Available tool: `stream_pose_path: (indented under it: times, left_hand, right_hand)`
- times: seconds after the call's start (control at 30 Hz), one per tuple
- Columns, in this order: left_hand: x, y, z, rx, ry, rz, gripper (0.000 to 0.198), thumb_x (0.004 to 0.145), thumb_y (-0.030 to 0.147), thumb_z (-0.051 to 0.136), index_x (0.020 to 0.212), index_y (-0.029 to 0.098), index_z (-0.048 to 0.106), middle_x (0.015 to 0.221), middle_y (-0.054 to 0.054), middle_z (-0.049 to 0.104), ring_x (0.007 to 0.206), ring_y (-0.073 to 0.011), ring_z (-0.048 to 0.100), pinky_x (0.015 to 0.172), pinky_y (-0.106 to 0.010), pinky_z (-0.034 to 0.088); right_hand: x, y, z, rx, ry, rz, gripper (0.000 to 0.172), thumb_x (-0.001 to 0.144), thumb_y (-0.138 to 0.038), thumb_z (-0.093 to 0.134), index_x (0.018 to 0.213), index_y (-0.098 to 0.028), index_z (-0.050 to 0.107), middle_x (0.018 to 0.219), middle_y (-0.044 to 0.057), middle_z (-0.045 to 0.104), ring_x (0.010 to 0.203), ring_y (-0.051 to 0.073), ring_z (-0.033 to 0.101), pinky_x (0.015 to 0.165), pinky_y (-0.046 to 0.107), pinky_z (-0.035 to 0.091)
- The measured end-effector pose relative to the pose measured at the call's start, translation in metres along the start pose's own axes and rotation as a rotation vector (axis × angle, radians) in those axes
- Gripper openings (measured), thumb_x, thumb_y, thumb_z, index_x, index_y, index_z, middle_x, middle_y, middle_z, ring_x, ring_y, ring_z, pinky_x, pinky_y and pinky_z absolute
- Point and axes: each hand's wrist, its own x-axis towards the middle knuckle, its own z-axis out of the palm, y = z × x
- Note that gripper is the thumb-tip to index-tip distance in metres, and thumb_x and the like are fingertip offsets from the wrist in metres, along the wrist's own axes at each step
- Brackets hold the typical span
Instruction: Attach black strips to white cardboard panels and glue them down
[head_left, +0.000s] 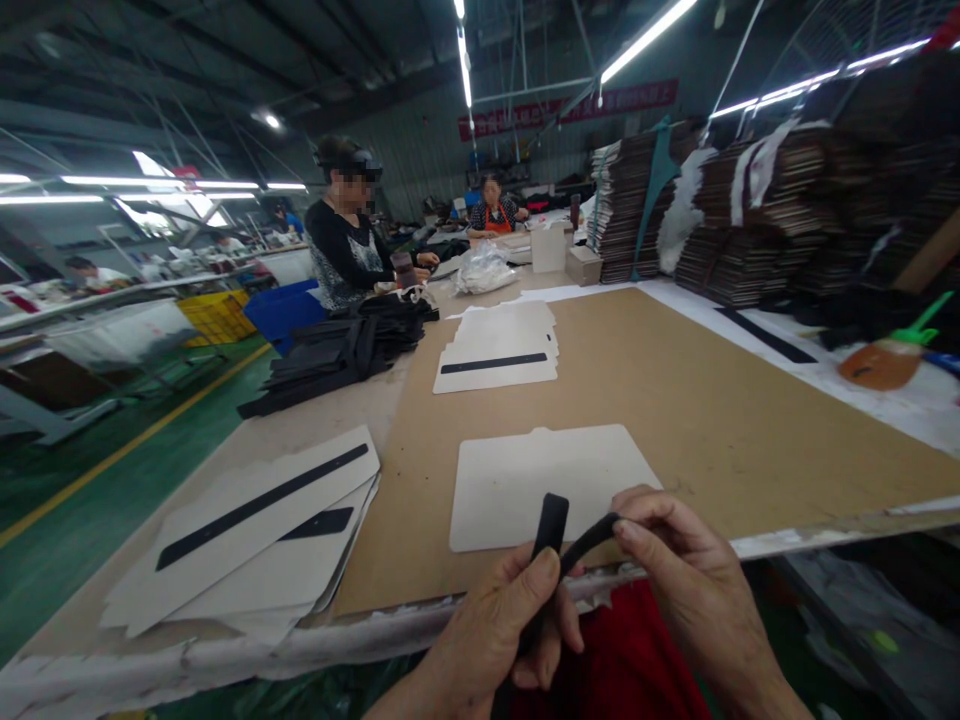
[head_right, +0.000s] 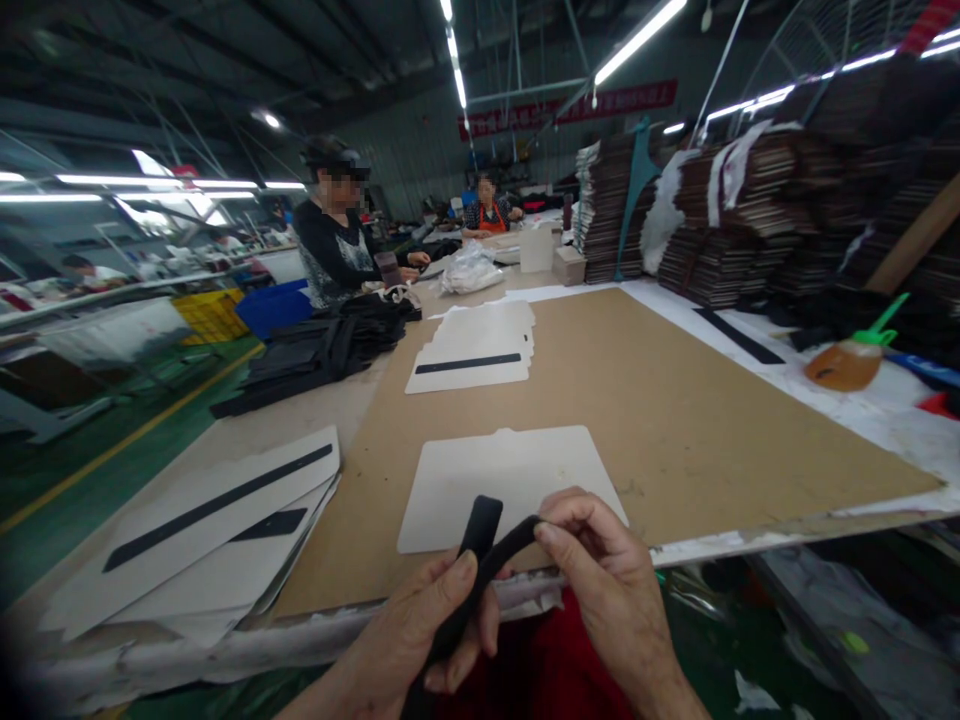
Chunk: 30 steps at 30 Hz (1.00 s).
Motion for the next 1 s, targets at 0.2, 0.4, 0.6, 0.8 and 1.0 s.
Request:
stream_pose_path:
  times: [0.2,0.4,0.6,0.8,1.0]
  left_hand:
    - [0.002,-0.002,0.003,0.0,-0.006,0.002,0.061,0.077,0.067,0.065,0.106,0.014,0.058,0.062,0.002,0.062,0.036,-0.0039,0.041,0.034,-0.018,0.018]
    - [0.002,-0.004,0.01,-0.047,0.104,-0.003,0.063,0.079,0.07,0.06,0.108,0.015,0.059,0.062,0.001,0.062,0.037,-0.0043,0.041,0.036,-0.017,0.018]
    - [0.003,-0.005,0.01,-0.08,0.124,-0.019,0.065,0.081,0.072,0.054,0.104,0.012,0.06,0.061,0.0,0.061,0.035,-0.004,0.039,0.035,-0.018,0.017]
    - [0.006,-0.01,0.008,-0.12,0.123,-0.037,0.064,0.082,0.072,0.053,0.107,0.013,0.06,0.062,0.0,0.063,0.035,-0.004,0.037,0.035,-0.018,0.015]
    - [0.0,-0.006,0.006,-0.024,0.039,-0.082,0.072,0.08,0.084,0.04,0.066,0.015,0.056,0.038,0.007,0.035,0.033,-0.0032,0.025,0.038,-0.019,0.018]
  right_hand:
    - [-0.005,0.009,0.002,-0.13,0.048,-0.002,0.02,0.087,-0.038,0.065,0.099,-0.024,0.073,0.093,0.004,0.072,0.084,0.017,0.068,0.075,0.027,0.057]
    - [-0.008,0.01,0.008,-0.421,-0.023,-0.417,0.035,0.093,-0.018,0.054,0.125,-0.025,0.065,0.123,0.007,0.068,0.113,0.019,0.064,0.096,0.033,0.055]
    - [-0.011,0.015,0.008,-0.526,-0.015,-0.542,0.045,0.091,-0.01,0.053,0.133,-0.025,0.058,0.128,0.007,0.064,0.118,0.019,0.061,0.1,0.034,0.053]
    - [-0.012,0.014,0.008,-0.535,-0.007,-0.585,0.047,0.089,-0.01,0.055,0.135,-0.024,0.057,0.13,0.008,0.063,0.121,0.02,0.06,0.102,0.035,0.052]
    - [-0.027,0.01,0.019,0.025,0.053,0.04,0.024,0.083,-0.035,0.07,0.104,-0.025,0.069,0.089,0.003,0.072,0.074,0.017,0.068,0.065,0.027,0.057]
